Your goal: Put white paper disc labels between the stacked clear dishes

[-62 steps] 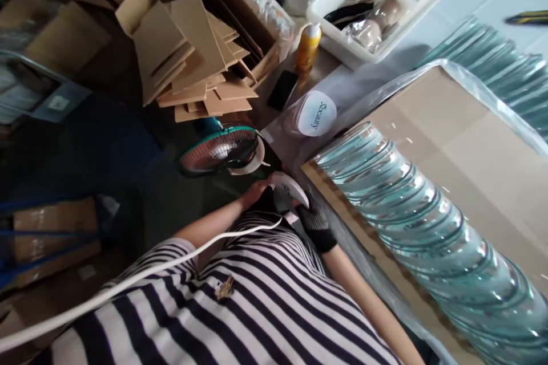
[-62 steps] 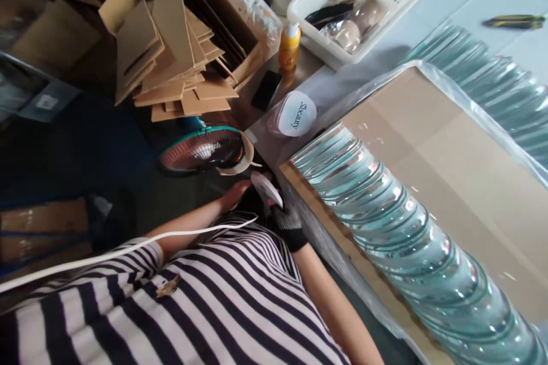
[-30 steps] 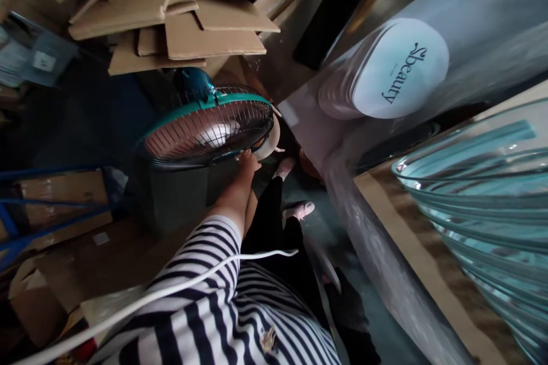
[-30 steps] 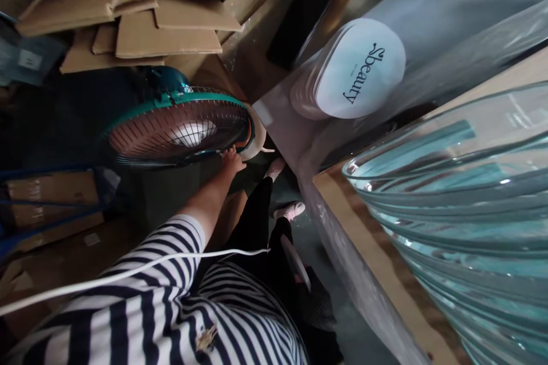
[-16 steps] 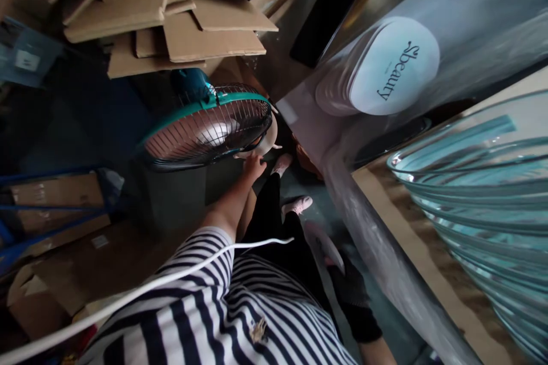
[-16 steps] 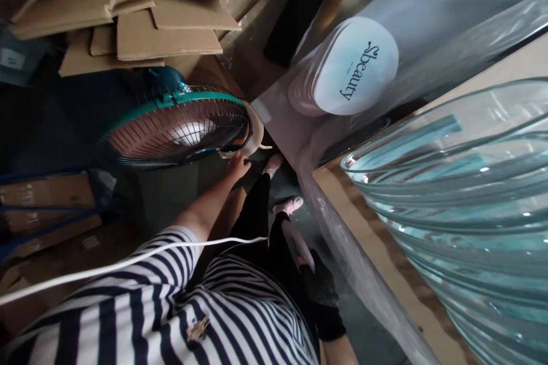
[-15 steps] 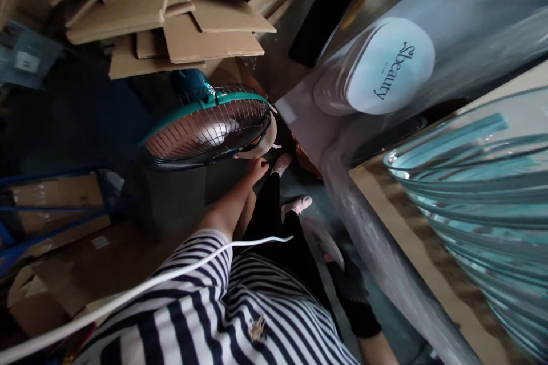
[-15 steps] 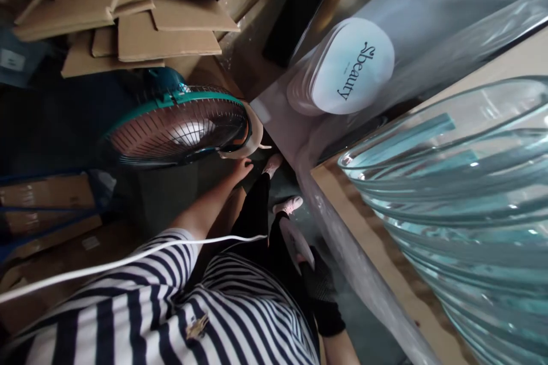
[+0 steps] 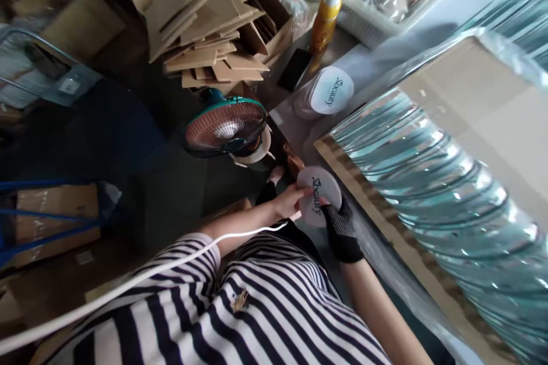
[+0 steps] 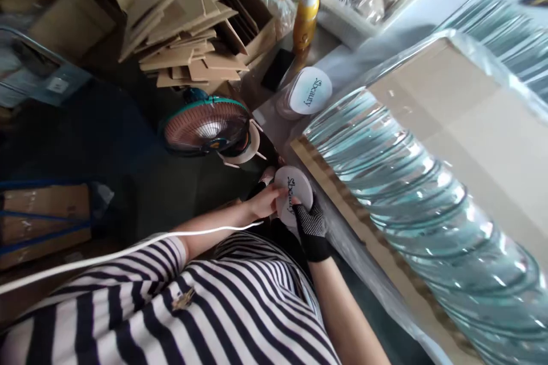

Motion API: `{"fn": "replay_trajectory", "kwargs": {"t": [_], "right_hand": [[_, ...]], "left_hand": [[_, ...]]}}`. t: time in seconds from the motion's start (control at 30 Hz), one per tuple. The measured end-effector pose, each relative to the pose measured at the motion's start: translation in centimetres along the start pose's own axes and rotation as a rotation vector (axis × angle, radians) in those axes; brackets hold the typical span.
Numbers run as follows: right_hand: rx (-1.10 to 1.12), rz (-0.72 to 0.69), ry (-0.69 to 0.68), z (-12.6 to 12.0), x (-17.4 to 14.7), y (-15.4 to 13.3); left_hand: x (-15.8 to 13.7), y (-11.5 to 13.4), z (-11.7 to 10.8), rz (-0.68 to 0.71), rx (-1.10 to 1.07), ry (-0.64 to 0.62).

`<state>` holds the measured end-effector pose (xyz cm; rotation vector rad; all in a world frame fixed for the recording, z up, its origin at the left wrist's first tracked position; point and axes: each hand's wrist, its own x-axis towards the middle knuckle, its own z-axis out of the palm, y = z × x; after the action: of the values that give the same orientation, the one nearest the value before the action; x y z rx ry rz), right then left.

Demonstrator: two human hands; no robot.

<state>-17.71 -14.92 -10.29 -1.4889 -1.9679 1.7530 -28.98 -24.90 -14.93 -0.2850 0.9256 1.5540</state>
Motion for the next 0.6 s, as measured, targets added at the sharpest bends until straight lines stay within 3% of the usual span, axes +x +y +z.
{"fn": "replay_trajectory", "kwargs": {"t": [0.1, 0.17, 0.23, 0.3, 0.43, 0.53, 0.6], "right_hand": [[0.052, -0.315, 0.06, -2.9, 0.1, -3.4], [0.067, -0.425, -0.056, -4.8, -0.1, -5.2], [0.063, -0.39, -0.259, -6.3, -0.6, -6.3], [0.06, -0.332, -0.35, -7.4, -1.1, -6.4], [-0.05, -0.333, -0.173, -9.1, -2.2, -4.2], [-0.159, -0.247, -0.129, -10.5, -3.0, -2.1], [-0.094, -0.181, -0.104, -11.4, -3.9, -1.5]], "left_hand": [[-1.8, 0.4, 3.1, -0.05, -0.065, -0.088], [-3.3, 0.2, 4.4, -0.156, -0.063, -0.15], [-4.4, -0.5, 5.4, -0.244, -0.072, -0.193], [-4.9, -1.4, 6.1, -0.238, -0.085, -0.182], [-4.1, -2.0, 7.5, 0.017, -0.055, -0.069], [-3.8, -1.3, 8.8, 0.24, 0.096, 0.036], [-4.3, -0.7, 9.5, 0.234, 0.185, -0.021]]}}
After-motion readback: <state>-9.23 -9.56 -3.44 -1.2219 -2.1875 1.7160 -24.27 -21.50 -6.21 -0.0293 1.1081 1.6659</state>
